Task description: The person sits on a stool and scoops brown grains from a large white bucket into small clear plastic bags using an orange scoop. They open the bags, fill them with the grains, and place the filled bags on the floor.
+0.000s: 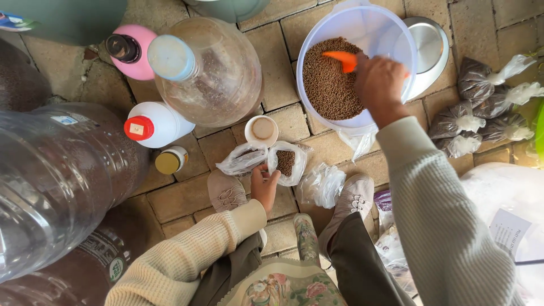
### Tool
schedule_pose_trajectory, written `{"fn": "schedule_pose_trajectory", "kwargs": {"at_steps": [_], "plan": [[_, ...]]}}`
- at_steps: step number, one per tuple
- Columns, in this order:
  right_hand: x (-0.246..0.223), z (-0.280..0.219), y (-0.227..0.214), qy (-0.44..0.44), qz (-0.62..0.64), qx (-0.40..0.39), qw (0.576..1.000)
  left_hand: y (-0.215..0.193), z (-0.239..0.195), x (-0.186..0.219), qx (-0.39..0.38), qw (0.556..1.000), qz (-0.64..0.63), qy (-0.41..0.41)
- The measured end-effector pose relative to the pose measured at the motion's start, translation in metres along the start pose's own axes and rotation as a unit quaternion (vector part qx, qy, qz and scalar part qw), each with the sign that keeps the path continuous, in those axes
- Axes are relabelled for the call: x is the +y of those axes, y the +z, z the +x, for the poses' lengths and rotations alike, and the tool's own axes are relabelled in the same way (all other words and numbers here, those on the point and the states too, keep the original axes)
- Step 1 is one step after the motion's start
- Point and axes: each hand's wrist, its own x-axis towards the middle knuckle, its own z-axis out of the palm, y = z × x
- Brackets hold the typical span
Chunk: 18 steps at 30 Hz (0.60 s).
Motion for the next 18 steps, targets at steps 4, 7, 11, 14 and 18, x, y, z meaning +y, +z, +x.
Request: {"fn": "schedule_pose_trajectory", "kwargs": {"at_steps": [4, 7, 11, 14, 18], "plan": [[-0.001, -0.006, -0.021, -0.030, 0.109, -0.163, 0.980, 0.000, -0.004, 0.011, 0.013, 0.999, 0.030, 0.027], [0.015, -0.014, -0.047, -0.035, 0.165, -0.228, 0.959, 0.001, -0.007, 0.020, 0.016, 0.999, 0.024, 0.013], [0.033, -0.029, -0.065, -0.008, 0.211, -0.257, 0.943, -0.001, -0.007, 0.007, -0.010, 0.998, 0.048, 0.039], [0.043, -0.032, -0.085, 0.028, 0.237, -0.260, 0.936, -0.005, -0.012, 0.015, -0.040, 0.984, 0.116, 0.127], [0.059, -0.039, -0.087, 0.076, 0.247, -0.314, 0.914, -0.009, -0.017, 0.023, -0.054, 0.977, 0.143, 0.151]]}}
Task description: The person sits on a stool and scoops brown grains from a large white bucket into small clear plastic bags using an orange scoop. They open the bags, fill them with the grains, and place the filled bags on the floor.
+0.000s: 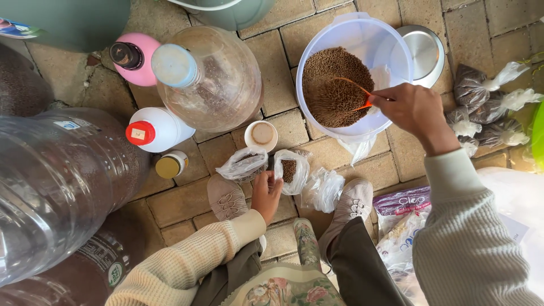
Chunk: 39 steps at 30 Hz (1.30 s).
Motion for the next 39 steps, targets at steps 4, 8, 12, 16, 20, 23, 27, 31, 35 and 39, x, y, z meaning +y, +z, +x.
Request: {"fn": "schedule_pose_trajectory", "kwargs": {"at_steps": [4, 8, 12, 16, 20, 23, 27, 31, 35, 39], "plan": [[0.025, -0.002, 0.011, 0.017, 0.102, 0.030, 0.994, 0.002, 0.006, -0.010, 0.004, 0.995, -0.077, -0.062], [0.031, -0.007, 0.016, 0.072, 0.190, 0.030, 0.979, 0.002, 0.007, -0.007, 0.029, 0.969, -0.190, -0.154], [0.025, -0.022, 0.000, 0.106, 0.208, 0.018, 0.972, -0.002, 0.002, 0.001, 0.041, 0.973, -0.167, -0.153], [0.019, -0.046, -0.008, 0.095, 0.202, 0.022, 0.975, -0.001, 0.002, -0.002, 0.041, 0.977, -0.154, -0.140], [0.013, -0.079, 0.002, 0.003, 0.200, 0.027, 0.980, -0.004, 0.000, 0.008, 0.027, 0.978, -0.156, -0.136], [0.004, -0.103, 0.023, -0.104, 0.183, 0.047, 0.976, 0.000, -0.002, 0.005, 0.024, 0.978, -0.161, -0.134], [-0.021, -0.116, 0.065, -0.143, 0.137, 0.025, 0.980, 0.001, -0.004, 0.013, 0.027, 0.982, -0.147, -0.119], [-0.048, -0.115, 0.093, -0.154, 0.079, -0.018, 0.985, 0.002, -0.008, 0.012, 0.025, 0.988, -0.129, -0.082], [-0.079, -0.112, 0.104, -0.153, -0.008, -0.001, 0.988, 0.000, -0.006, 0.016, 0.014, 0.989, -0.132, -0.072], [-0.107, -0.117, 0.143, -0.137, -0.131, -0.014, 0.982, 0.004, -0.006, 0.010, 0.008, 0.986, -0.143, -0.083]]}}
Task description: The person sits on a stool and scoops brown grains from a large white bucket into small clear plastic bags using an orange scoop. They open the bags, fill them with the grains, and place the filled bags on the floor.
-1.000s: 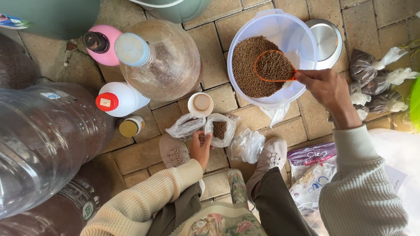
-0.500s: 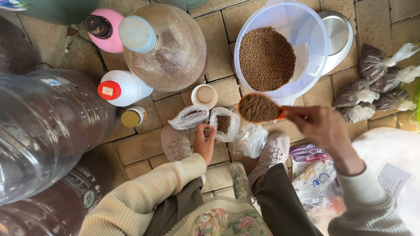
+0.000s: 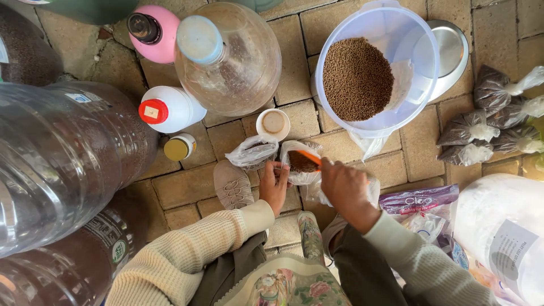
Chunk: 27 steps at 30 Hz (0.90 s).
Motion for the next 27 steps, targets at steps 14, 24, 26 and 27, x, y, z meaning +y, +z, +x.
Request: {"fn": "schedule_pose_trajectory", "kwargs": {"at_steps": [14, 24, 26, 27], "plan": [[0.010, -0.029, -0.036, -0.066, 0.146, 0.240, 0.958, 0.005, 0.021, -0.025, 0.027, 0.994, -0.091, -0.049], [0.083, -0.025, -0.040, -0.002, 0.321, 0.345, 0.882, 0.003, 0.003, 0.010, -0.014, 0.982, -0.154, -0.106], [0.107, -0.006, -0.037, 0.022, 0.290, 0.381, 0.878, -0.012, 0.009, -0.001, 0.028, 0.951, -0.216, -0.218], [0.110, -0.003, -0.056, 0.026, 0.291, 0.380, 0.878, -0.017, 0.011, -0.009, 0.026, 0.952, -0.213, -0.219]]}}
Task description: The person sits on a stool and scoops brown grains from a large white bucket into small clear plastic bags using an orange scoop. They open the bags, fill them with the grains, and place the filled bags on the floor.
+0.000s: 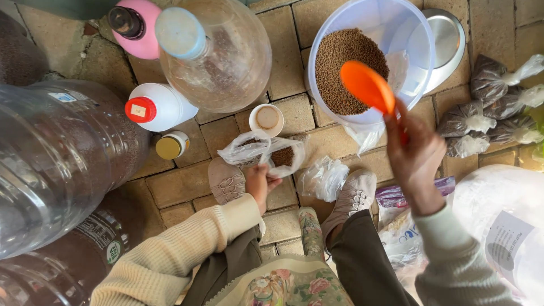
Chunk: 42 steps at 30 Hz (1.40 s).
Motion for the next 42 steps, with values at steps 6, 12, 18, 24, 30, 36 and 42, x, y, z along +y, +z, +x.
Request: {"fn": "schedule_pose_trajectory", "kwargs": {"at_steps": [6, 12, 18, 24, 30, 36, 42], "plan": [[0.010, 0.053, -0.021, -0.024, -0.103, 0.008, 0.994, -0.005, 0.001, -0.023, 0.099, 0.980, 0.091, 0.146], [0.026, 0.087, -0.023, -0.030, -0.138, 0.005, 0.990, 0.066, -0.070, 0.027, -0.198, 0.783, 0.307, 0.505], [0.061, 0.139, 0.037, -0.152, -0.348, -0.021, 0.925, 0.143, -0.035, -0.022, -0.266, 0.526, 0.633, 0.503], [0.046, 0.152, 0.087, -0.138, -0.377, -0.084, 0.912, 0.136, 0.002, -0.055, -0.185, 0.421, 0.801, 0.383], [0.037, 0.120, 0.032, -0.259, -0.299, -0.202, 0.896, 0.123, -0.034, 0.020, -0.264, 0.529, 0.728, 0.348], [0.046, 0.099, 0.010, -0.197, -0.383, -0.211, 0.877, 0.116, -0.073, 0.083, -0.240, 0.689, 0.486, 0.481], [-0.043, 0.022, -0.022, -0.129, -0.139, 0.048, 0.981, 0.117, -0.090, 0.102, -0.160, 0.783, 0.373, 0.471]]}}
